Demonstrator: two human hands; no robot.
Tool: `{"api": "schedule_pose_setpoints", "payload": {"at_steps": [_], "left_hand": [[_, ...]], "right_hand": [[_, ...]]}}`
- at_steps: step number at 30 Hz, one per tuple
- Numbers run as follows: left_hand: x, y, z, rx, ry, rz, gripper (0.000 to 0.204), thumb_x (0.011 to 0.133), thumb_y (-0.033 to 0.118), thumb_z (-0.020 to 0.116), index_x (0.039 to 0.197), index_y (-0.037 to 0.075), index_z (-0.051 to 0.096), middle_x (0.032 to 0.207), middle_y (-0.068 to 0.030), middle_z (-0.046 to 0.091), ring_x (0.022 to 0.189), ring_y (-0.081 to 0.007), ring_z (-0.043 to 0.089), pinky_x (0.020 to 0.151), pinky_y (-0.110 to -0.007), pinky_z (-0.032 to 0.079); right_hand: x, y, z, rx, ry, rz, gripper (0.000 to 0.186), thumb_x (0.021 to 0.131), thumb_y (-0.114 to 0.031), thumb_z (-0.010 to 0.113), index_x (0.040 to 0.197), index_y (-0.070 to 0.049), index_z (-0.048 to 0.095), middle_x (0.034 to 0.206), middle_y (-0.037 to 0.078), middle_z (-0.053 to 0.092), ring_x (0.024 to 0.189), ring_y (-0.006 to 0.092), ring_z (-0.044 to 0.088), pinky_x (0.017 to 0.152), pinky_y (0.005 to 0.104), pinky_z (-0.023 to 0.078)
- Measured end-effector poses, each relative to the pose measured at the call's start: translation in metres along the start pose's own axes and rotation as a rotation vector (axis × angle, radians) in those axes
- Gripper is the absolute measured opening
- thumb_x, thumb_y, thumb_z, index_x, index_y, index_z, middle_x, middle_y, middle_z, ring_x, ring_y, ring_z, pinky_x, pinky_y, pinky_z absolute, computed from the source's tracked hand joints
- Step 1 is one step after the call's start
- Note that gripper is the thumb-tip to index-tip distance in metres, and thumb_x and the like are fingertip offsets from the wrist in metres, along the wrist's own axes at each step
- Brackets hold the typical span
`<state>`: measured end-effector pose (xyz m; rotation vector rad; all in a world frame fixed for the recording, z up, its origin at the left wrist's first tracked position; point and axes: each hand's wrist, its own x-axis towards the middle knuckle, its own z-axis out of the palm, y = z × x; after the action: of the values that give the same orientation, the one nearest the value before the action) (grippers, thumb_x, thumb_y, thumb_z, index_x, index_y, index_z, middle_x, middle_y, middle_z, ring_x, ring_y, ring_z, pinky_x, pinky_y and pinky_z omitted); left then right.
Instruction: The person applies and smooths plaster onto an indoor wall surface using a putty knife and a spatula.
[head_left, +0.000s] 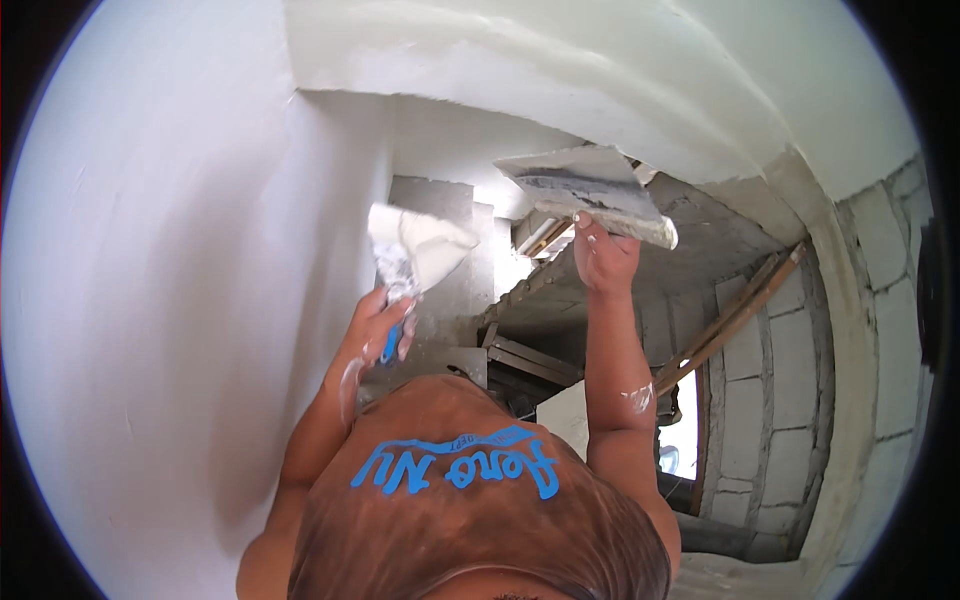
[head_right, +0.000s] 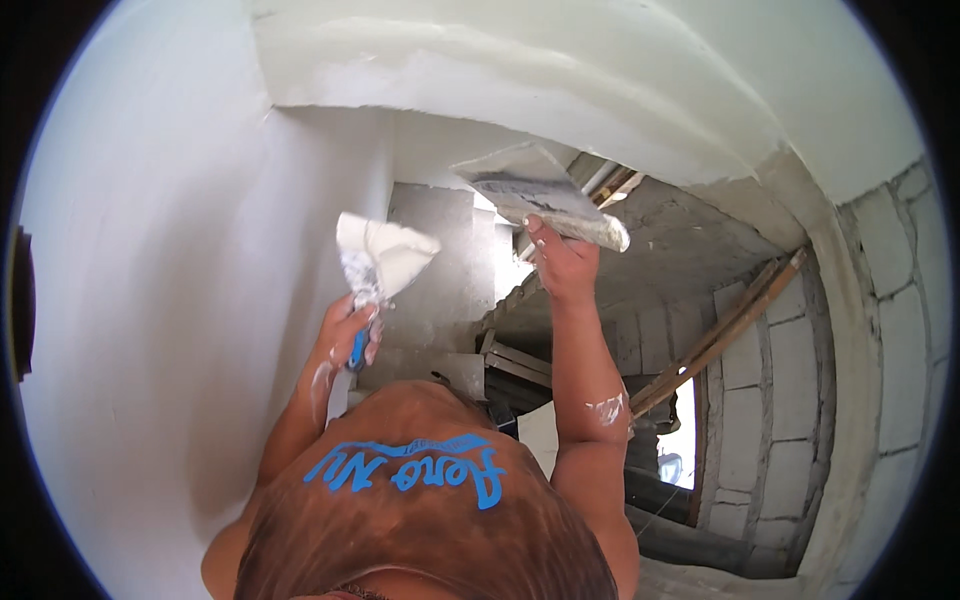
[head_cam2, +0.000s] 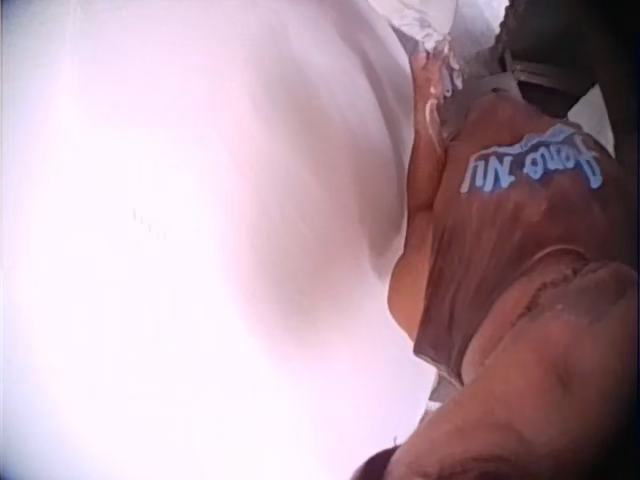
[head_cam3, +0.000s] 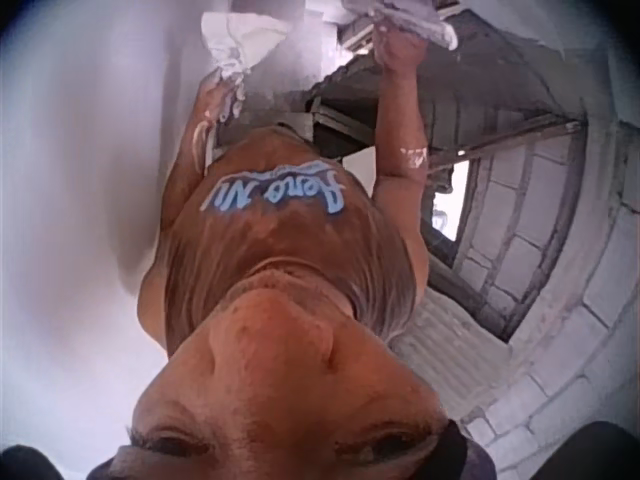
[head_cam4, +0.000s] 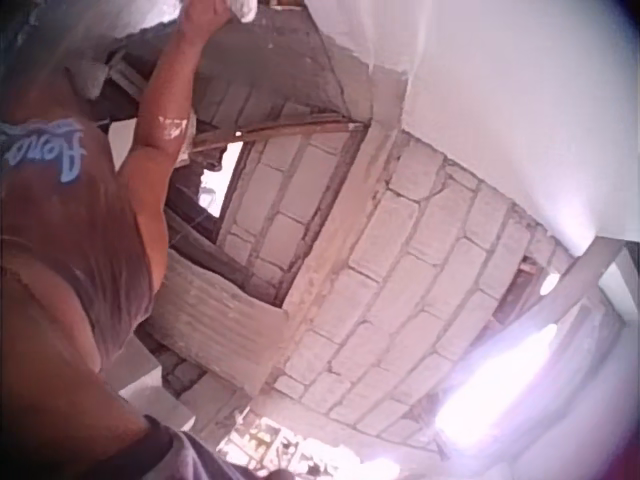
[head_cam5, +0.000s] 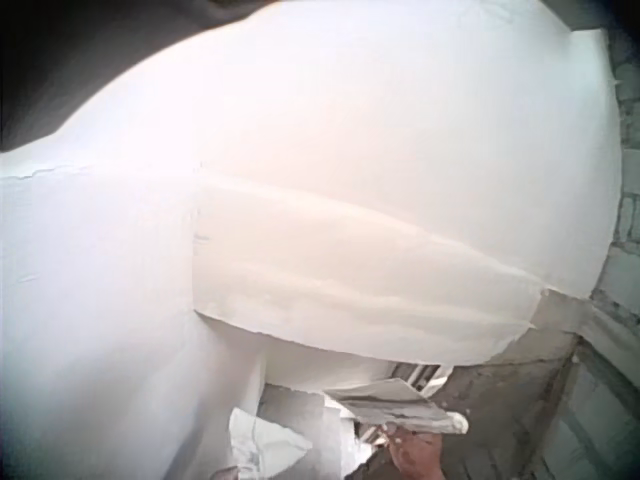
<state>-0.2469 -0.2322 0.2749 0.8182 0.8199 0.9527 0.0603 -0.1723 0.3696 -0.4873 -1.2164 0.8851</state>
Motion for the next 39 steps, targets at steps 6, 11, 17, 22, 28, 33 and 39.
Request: {"api": "schedule_pose_setpoints", "payload": {"at_steps": [6, 11, 17, 22, 28, 33, 39], "left_hand": [[0.01, 0.012, 0.01, 0.12, -0.062, 0.025, 0.024, 0.098, 0.024, 0.055, 0.106, 0.001, 0.055, 0.069, -0.0065, 0.055, 0.045, -0.0153, 0.05, 0.039, -0.029, 0.042], [0.016, 0.006, 0.014, 0.12, -0.112, 0.01, 0.02, 0.099, 0.021, 0.057, 0.106, 0.002, 0.056, 0.07, -0.0059, 0.055, 0.046, -0.0139, 0.05, 0.04, -0.029, 0.042], [0.029, -0.002, 0.012, 0.104, -0.144, -0.021, 0.018, 0.099, 0.021, 0.058, 0.105, 0.004, 0.056, 0.07, -0.0039, 0.055, 0.047, -0.0127, 0.05, 0.041, -0.028, 0.041], [0.031, 0.0, 0.014, 0.102, -0.197, -0.011, 0.02, 0.099, 0.021, 0.059, 0.107, 0.003, 0.056, 0.07, -0.0043, 0.055, 0.047, -0.0126, 0.05, 0.041, -0.028, 0.04], [0.011, 0.024, 0.022, 0.045, -0.267, 0.084, 0.026, 0.095, 0.021, 0.063, 0.107, -0.001, 0.055, 0.069, -0.0073, 0.056, 0.048, -0.0149, 0.051, 0.041, -0.028, 0.041], [-0.011, 0.031, 0.022, 0.015, -0.218, 0.172, 0.031, 0.093, 0.024, 0.065, 0.106, -0.003, 0.054, 0.067, -0.0091, 0.057, 0.046, -0.0168, 0.052, 0.041, -0.029, 0.043], [-0.008, 0.018, 0.013, -0.032, -0.182, 0.158, 0.028, 0.095, 0.022, 0.062, 0.105, -0.002, 0.054, 0.063, -0.0099, 0.056, 0.043, -0.0183, 0.051, 0.039, -0.031, 0.042]], "right_hand": [[-0.027, 0.014, -0.015, 0.009, -0.102, 0.1, 0.038, 0.084, 0.002, 0.068, 0.121, 0.002, 0.059, 0.116, 0.01, 0.063, 0.099, 0.0172, 0.059, 0.085, 0.0298, 0.046], [-0.037, 0.003, 0.001, -0.202, -0.15, 0.018, 0.022, 0.085, -0.003, 0.068, 0.107, 0.0, 0.067, 0.112, 0.013, 0.065, 0.093, 0.0176, 0.059, 0.075, 0.0289, 0.047], [-0.043, 0.017, -0.009, -0.352, -0.292, 0.057, 0.025, 0.086, -0.012, 0.069, 0.108, -0.001, 0.066, 0.111, 0.014, 0.067, 0.097, 0.0217, 0.062, 0.079, 0.0323, 0.05], [-0.04, 0.026, -0.015, -0.592, -0.43, -0.013, 0.028, 0.081, -0.011, 0.07, 0.108, -0.004, 0.066, 0.111, 0.014, 0.068, 0.109, 0.0316, 0.063, 0.095, 0.0395, 0.048], [-0.036, 0.034, -0.053, -1.023, -0.503, 0.13, 0.048, 0.073, 0.005, 0.06, 0.118, -0.01, 0.066, 0.12, 0.01, 0.066, 0.114, 0.0309, 0.059, 0.1, 0.0401, 0.046], [0.023, -0.047, -0.041, -1.391, -0.298, -0.301, 0.056, 0.071, 0.003, 0.067, 0.124, -0.014, 0.065, 0.123, 0.009, 0.065, 0.112, 0.0301, 0.059, 0.097, 0.042, 0.045], [0.14, -0.118, -0.063, -1.758, 0.015, -0.87, 0.058, 0.071, 0.002, 0.063, 0.125, -0.019, 0.066, 0.124, 0.007, 0.065, 0.113, 0.027, 0.059, 0.096, 0.0408, 0.043]]}}
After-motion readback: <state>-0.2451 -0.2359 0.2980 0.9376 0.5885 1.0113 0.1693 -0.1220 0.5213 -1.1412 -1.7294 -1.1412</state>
